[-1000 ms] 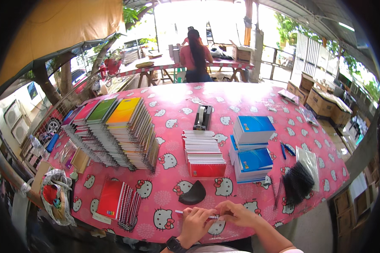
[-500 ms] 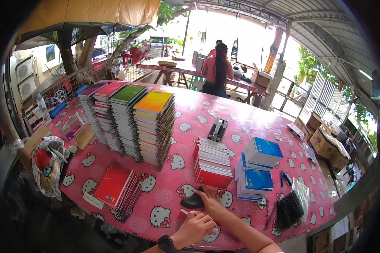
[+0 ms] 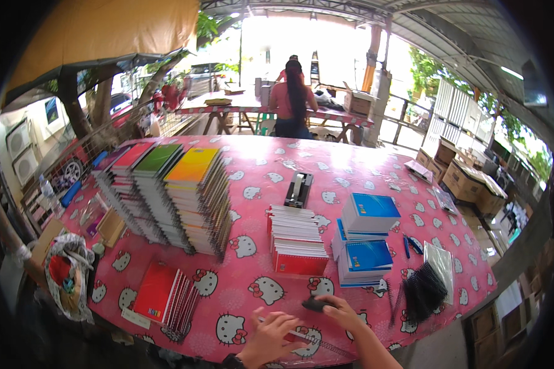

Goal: The person inserts black spiral bindings into red notebooks at a table covered with a Hello Kitty tablecloth. They repeatedly pick up a notebook, align the binding, and press it into place before stacking the finished item. Other notebooks and supplies are visible on the table.

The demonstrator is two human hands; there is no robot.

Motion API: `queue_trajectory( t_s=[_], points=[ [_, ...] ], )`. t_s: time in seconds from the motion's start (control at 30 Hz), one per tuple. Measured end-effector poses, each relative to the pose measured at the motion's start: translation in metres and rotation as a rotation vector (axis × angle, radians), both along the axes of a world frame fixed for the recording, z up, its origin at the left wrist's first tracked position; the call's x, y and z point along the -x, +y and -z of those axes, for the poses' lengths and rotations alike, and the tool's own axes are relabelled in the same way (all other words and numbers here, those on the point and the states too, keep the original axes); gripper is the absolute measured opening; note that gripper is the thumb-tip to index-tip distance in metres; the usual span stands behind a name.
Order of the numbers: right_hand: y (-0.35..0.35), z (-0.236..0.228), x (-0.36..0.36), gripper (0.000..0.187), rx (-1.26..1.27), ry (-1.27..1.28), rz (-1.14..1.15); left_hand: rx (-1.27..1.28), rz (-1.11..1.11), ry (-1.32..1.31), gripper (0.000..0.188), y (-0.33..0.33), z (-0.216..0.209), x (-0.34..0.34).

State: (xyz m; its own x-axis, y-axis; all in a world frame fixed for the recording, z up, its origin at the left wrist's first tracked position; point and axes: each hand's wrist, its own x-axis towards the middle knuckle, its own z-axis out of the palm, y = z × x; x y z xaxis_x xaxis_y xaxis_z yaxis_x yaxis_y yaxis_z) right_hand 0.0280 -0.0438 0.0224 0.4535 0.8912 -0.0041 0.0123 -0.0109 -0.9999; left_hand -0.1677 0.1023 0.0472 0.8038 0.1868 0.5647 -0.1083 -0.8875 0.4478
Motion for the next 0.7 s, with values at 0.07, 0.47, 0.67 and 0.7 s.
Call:
queue_trajectory(
  t_s=[0.07,0.47,0.67,0.7],
  points=[
    [-0.012,0.002,0.011,0.048,-0.121,0.230,-0.098,-0.014,-0.040,0.051,0.027,0.012,0.005,0.006],
    [-0.011,-0.025,0.026,0.040,0.138,-0.201,-0.151,-0.042,-0.045,0.088,0.022,0.018,0.008,0.005],
    [-0.010,-0.021,0.020,0.035,0.076,-0.236,-0.277,0.016,-0.060,0.100,0.033,0.017,0.010,0.005],
    [-0.010,-0.017,0.022,0.036,0.036,-0.074,-0.271,0.056,-0.076,0.107,0.038,0.015,0.010,0.009]
  ],
)
